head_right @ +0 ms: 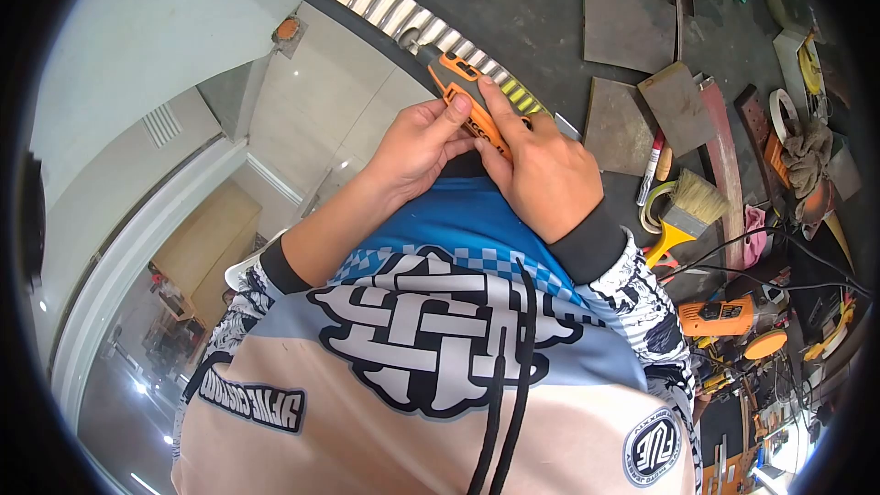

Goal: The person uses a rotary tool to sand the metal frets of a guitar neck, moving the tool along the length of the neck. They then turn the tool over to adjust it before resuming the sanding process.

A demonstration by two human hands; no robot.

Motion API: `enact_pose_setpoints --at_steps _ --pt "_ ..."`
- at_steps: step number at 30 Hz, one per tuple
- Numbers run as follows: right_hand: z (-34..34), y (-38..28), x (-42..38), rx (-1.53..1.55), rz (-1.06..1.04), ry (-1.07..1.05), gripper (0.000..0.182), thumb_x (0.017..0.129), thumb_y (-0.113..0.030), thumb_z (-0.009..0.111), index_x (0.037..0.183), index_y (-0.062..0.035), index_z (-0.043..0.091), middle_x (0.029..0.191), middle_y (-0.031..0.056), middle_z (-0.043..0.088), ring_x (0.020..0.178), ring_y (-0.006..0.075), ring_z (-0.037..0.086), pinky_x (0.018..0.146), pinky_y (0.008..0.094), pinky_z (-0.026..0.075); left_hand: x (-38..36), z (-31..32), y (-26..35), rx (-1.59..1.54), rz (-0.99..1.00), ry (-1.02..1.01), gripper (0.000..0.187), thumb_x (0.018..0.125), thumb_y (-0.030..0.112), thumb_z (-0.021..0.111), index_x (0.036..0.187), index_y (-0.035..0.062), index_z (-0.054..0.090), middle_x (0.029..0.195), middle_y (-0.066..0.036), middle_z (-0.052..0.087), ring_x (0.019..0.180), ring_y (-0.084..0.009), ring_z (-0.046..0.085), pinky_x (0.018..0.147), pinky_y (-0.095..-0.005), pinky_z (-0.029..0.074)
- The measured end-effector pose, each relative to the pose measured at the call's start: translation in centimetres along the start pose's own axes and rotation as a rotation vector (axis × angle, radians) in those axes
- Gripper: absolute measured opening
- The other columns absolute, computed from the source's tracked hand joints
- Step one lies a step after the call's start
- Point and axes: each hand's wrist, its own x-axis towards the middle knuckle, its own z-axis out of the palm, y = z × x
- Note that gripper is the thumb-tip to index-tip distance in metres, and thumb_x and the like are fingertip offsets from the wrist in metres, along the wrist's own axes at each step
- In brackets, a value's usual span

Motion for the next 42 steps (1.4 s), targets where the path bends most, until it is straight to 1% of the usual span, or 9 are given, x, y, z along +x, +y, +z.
enact_pose_setpoints --at_steps 13,28,35,42 --pt "-0.1 0.4 0.2 0.020 0.007 0.017 0.066 0.095 -0.037 0.071 0.157 -0.0292 0.048 0.092 0.0182 0.067 0.074 0.0371 0.073 0.064 0.0466 0.060 0.2 0.6 0.5 0.017 -0.003 0.013 0.047 0.104 0.037 0.067 0.127 -0.0044 0.064 0.120 -0.014 0.071 0.113 -0.0216 0.069 0.100 -0.0363 0.055" --pt "-0.1 0.9 0.3 0.039 0.002 0.043 0.067 0.095 -0.036 0.072 0.157 -0.0285 0.048 0.084 0.0157 0.064 0.070 0.0363 0.072 0.063 0.0458 0.059 0.7 1.1 0.9 0.031 -0.017 0.034 0.048 0.103 0.035 0.068 0.127 -0.0058 0.063 0.120 -0.014 0.071 0.111 -0.0222 0.070 0.099 -0.0359 0.057" --pt "-0.3 1.0 0.4 0.048 0.013 0.039 0.068 0.095 -0.036 0.072 0.157 -0.0286 0.048 0.084 0.0155 0.064 0.071 0.0361 0.072 0.063 0.0455 0.059 0.9 1.1 1.0 0.039 -0.016 0.031 0.049 0.103 0.035 0.069 0.128 -0.0066 0.063 0.122 -0.015 0.070 0.113 -0.0231 0.070 0.100 -0.0363 0.057" --pt "-0.4 1.3 0.5 0.068 0.020 0.036 0.069 0.095 -0.036 0.072 0.158 -0.0288 0.047 0.086 0.0157 0.065 0.072 0.0366 0.072 0.064 0.0462 0.059 0.9 1.6 1.4 0.064 -0.023 0.048 0.048 0.103 0.035 0.068 0.127 -0.0069 0.064 0.121 -0.015 0.071 0.113 -0.0230 0.070 0.099 -0.0358 0.058"
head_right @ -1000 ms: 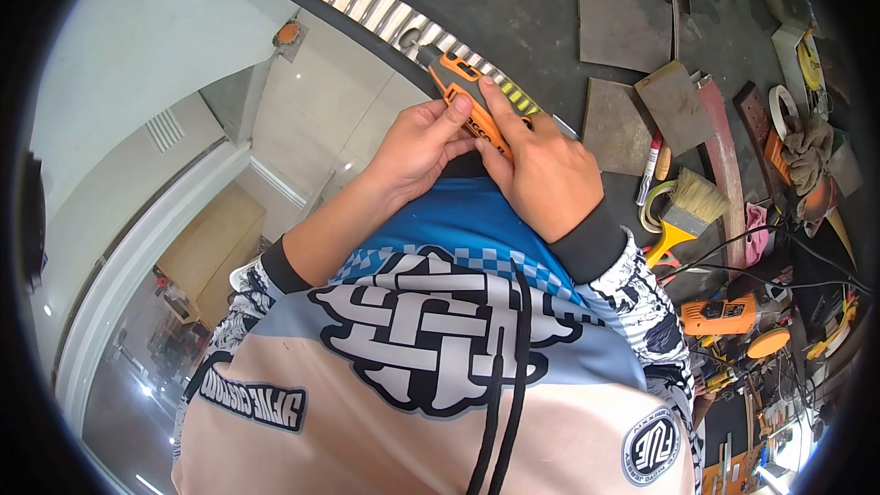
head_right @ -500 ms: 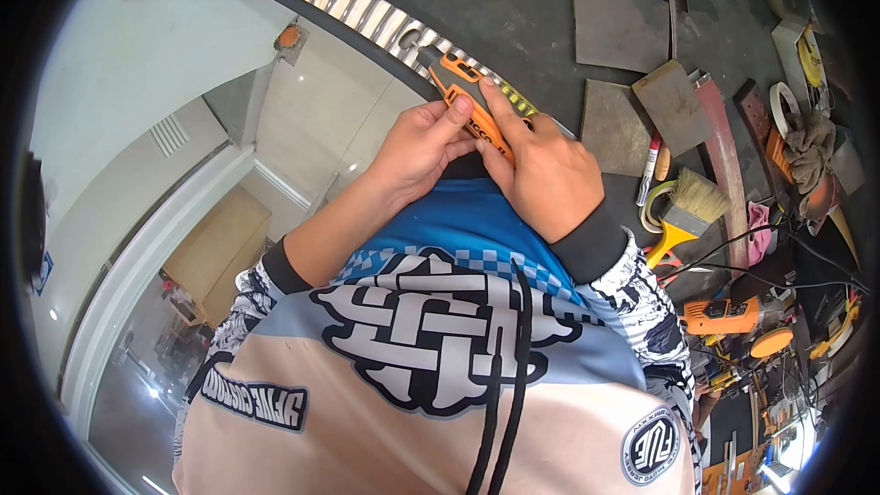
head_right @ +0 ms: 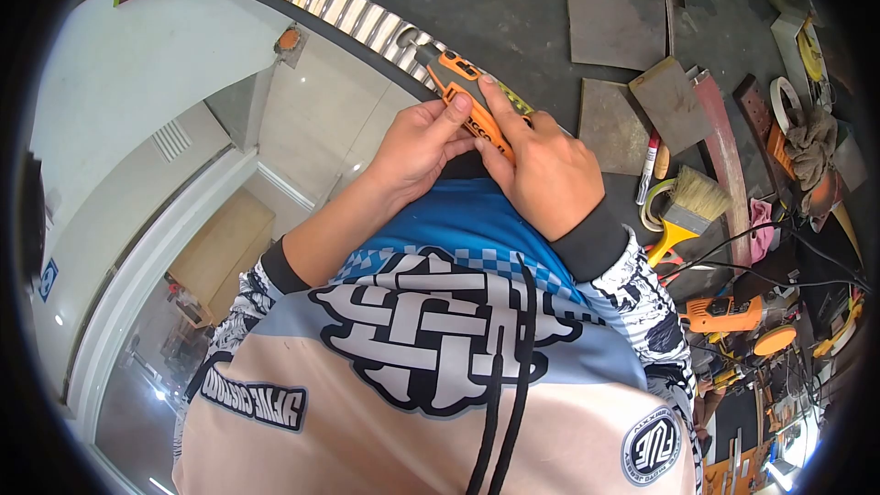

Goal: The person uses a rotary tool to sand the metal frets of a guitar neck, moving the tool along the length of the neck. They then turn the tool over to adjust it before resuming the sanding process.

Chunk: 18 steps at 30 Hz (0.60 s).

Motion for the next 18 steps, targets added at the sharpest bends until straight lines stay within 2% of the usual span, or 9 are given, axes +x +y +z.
enact_pose_setpoints --at_steps 18 --pt "-0.39 0.97 0.71 0.115 0.016 -0.027 0.071 0.094 -0.035 0.072 0.159 -0.0285 0.045 0.090 0.0183 0.068 0.075 0.0391 0.072 0.067 0.0487 0.059 0.42 1.03 0.75 0.056 0.006 0.056 0.051 0.103 0.036 0.069 0.126 -0.0087 0.064 0.119 -0.015 0.071 0.109 -0.0223 0.071 0.096 -0.0348 0.059"
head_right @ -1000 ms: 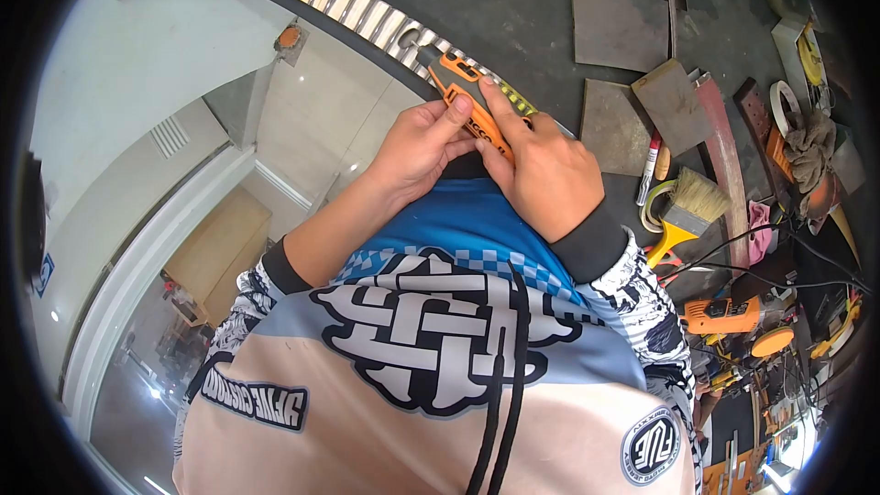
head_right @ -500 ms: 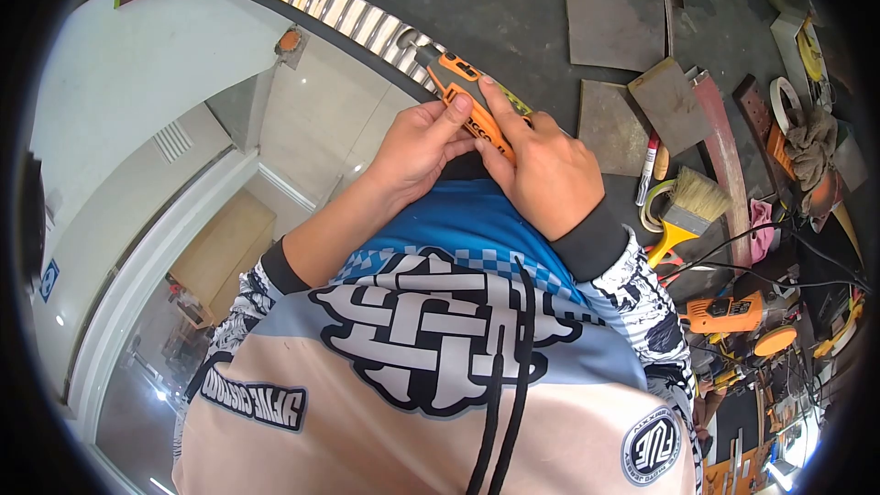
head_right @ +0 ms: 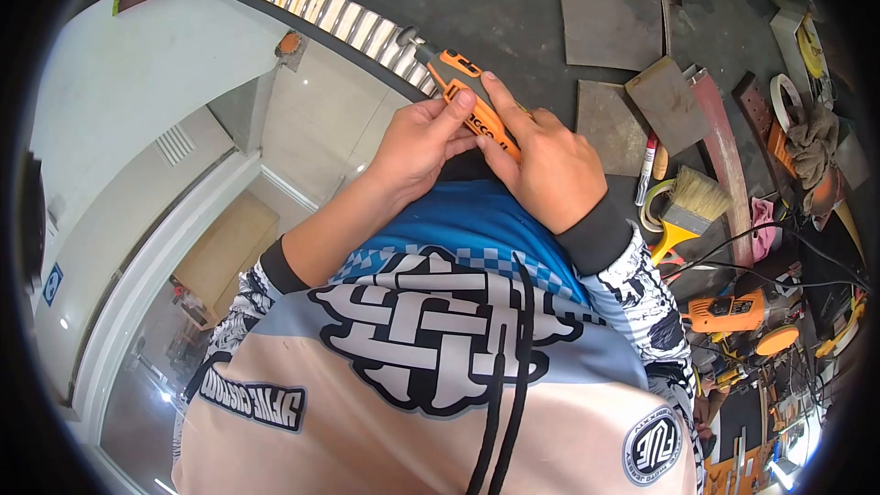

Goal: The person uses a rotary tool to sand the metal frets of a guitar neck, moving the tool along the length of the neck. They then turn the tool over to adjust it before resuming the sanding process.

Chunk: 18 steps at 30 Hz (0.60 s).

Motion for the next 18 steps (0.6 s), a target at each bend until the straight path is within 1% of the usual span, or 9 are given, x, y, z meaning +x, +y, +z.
enact_pose_setpoints --at_steps 5,14,17,18 --pt "-0.08 0.15 0.09 0.023 0.004 0.001 0.071 0.094 -0.035 0.072 0.159 -0.0282 0.044 0.089 0.0176 0.068 0.075 0.0391 0.072 0.067 0.0492 0.059 -0.04 0.30 0.27 0.006 0.002 0.012 0.050 0.103 0.036 0.069 0.125 -0.0080 0.065 0.117 -0.014 0.071 0.106 -0.0215 0.072 0.095 -0.0342 0.060" --pt "-0.08 0.22 0.13 0.027 -0.001 0.002 0.071 0.094 -0.035 0.073 0.159 -0.0273 0.044 0.089 0.0173 0.069 0.074 0.0385 0.072 0.067 0.0488 0.059 0.01 0.27 0.13 0.005 0.011 0.024 0.051 0.103 0.036 0.069 0.124 -0.0104 0.064 0.117 -0.016 0.070 0.108 -0.0233 0.072 0.095 -0.0345 0.060" --pt "-0.06 0.12 0.13 0.024 -0.006 0.009 0.071 0.094 -0.034 0.073 0.159 -0.0272 0.045 0.089 0.0171 0.069 0.074 0.0382 0.072 0.067 0.0485 0.059 -0.25 0.53 0.38 0.048 0.011 0.034 0.052 0.106 0.041 0.063 0.124 -0.0076 0.064 0.116 -0.016 0.071 0.109 -0.0237 0.070 0.099 -0.0369 0.057" --pt "0.07 0.20 0.06 0.018 -0.010 0.018 0.071 0.094 -0.034 0.073 0.159 -0.0273 0.045 0.089 0.0170 0.069 0.074 0.0380 0.072 0.067 0.0484 0.059 -0.29 0.57 0.35 0.051 0.013 0.028 0.051 0.106 0.040 0.063 0.124 -0.0076 0.064 0.116 -0.016 0.071 0.109 -0.0238 0.070 0.099 -0.0371 0.057"
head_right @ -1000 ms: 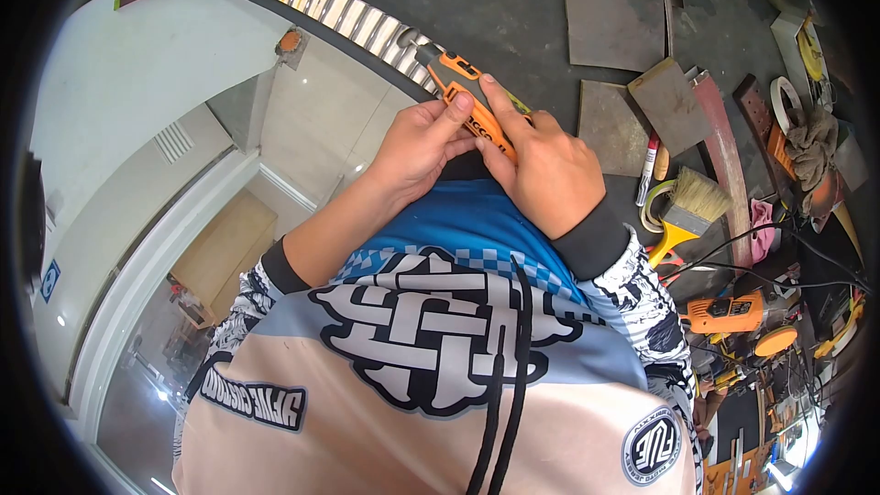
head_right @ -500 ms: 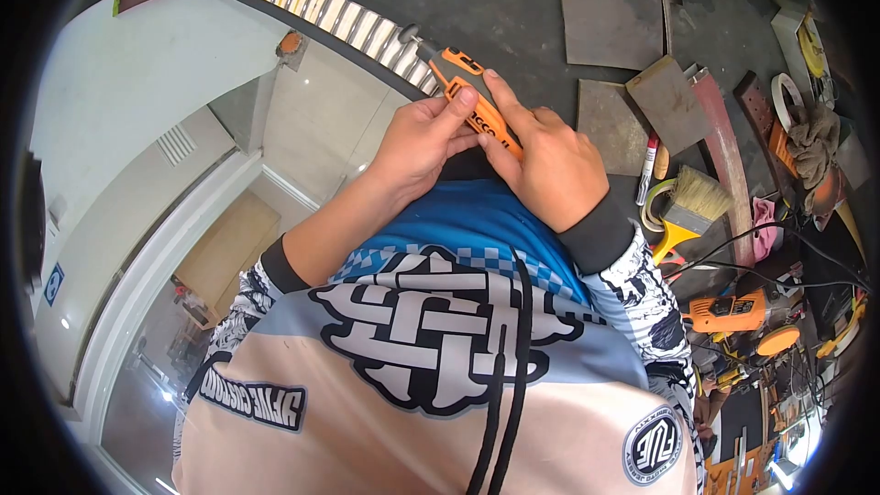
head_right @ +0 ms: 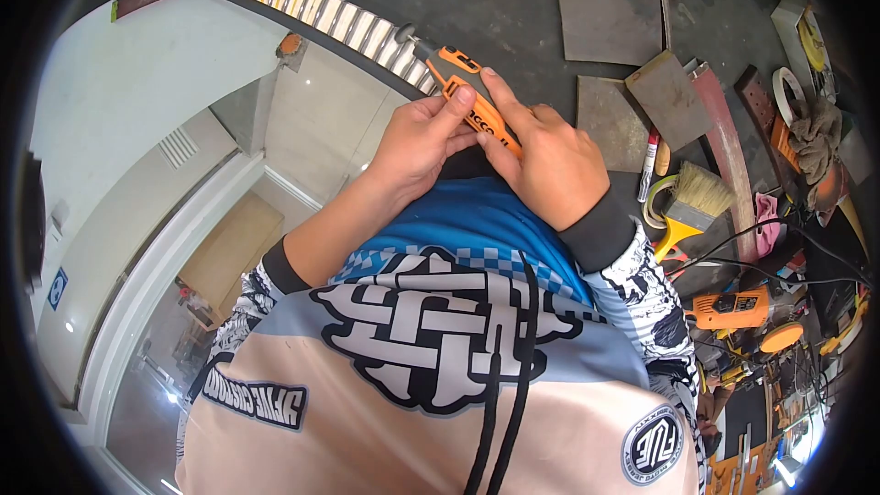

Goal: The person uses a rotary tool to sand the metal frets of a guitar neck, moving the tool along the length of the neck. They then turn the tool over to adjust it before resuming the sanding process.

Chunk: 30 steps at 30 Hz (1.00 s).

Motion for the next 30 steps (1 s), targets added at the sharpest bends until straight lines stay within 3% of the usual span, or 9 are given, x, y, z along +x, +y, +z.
enact_pose_setpoints --at_steps 7,13,19,22,26,29,30 --pt "-0.2 -1.4 -2.1 -0.077 -0.082 0.086 0.075 0.091 -0.032 0.074 0.159 -0.0267 0.043 0.094 0.0166 0.068 0.075 0.0363 0.072 0.066 0.0471 0.059 -1.6 -0.8 -0.7 -0.051 0.099 -0.127 0.048 0.105 0.036 0.065 0.125 -0.0076 0.061 0.117 -0.017 0.071 0.111 -0.0241 0.070 0.100 -0.0376 0.056" --pt "0.1 -3.7 -3.4 -0.068 -0.084 0.045 0.082 0.089 -0.032 0.076 0.161 -0.0205 0.039 0.094 0.0176 0.068 0.080 0.0390 0.072 0.072 0.0481 0.059 -3.6 -3.4 -2.8 -0.117 0.151 -0.187 0.046 0.106 0.035 0.064 0.125 -0.0075 0.060 0.118 -0.017 0.071 0.111 -0.0237 0.070 0.100 -0.0372 0.056" --pt "2.7 -3.8 -4.2 0.138 -0.273 0.012 0.078 0.095 -0.037 0.073 0.161 -0.0136 0.037 0.109 0.0260 0.072 0.088 0.0417 0.074 0.079 0.0424 0.059 -5.1 -5.7 -5.3 -0.181 0.200 -0.247 0.047 0.104 0.034 0.068 0.124 -0.0079 0.062 0.119 -0.017 0.071 0.110 -0.0237 0.071 0.101 -0.0367 0.057" --pt "0.4 -6.6 -4.7 0.135 0.046 -0.251 0.076 0.097 -0.034 0.071 0.162 -0.0138 0.036 0.104 0.0280 0.073 0.090 0.0417 0.075 0.081 0.0414 0.057 -4.9 -5.6 -6.4 -0.216 0.195 -0.282 0.047 0.103 0.034 0.069 0.124 -0.0083 0.063 0.118 -0.016 0.071 0.109 -0.0236 0.071 0.099 -0.0356 0.058" --pt "2.5 -5.0 -5.0 0.255 -0.085 -0.088 0.073 0.098 -0.026 0.071 0.162 -0.0140 0.037 0.094 0.0247 0.073 0.085 0.0383 0.074 0.078 0.0414 0.057 -4.9 -4.8 -6.8 -0.175 0.222 -0.289 0.050 0.103 0.037 0.069 0.122 -0.0086 0.064 0.113 -0.015 0.072 0.103 -0.0205 0.073 0.095 -0.0326 0.059" --pt "2.3 -4.5 -5.0 0.038 -0.052 -0.094 0.073 0.097 -0.025 0.072 0.161 -0.0140 0.038 0.091 0.0223 0.070 0.084 0.0380 0.073 0.076 0.0429 0.056 -3.7 -4.4 -6.8 -0.103 0.231 -0.281 0.051 0.104 0.044 0.065 0.119 -0.0049 0.065 0.109 -0.011 0.071 0.099 -0.0163 0.071 0.094 -0.0319 0.059" --pt "2.8 -3.9 -4.8 0.043 -0.126 -0.023 0.072 0.096 -0.024 0.072 0.160 -0.0139 0.040 0.091 0.0210 0.069 0.085 0.0395 0.072 0.074 0.0454 0.057 -3.3 -4.0 -6.7 -0.102 0.238 -0.245 0.053 0.103 0.045 0.066 0.119 -0.0057 0.065 0.107 -0.011 0.072 0.097 -0.0157 0.071 0.090 -0.0305 0.059"
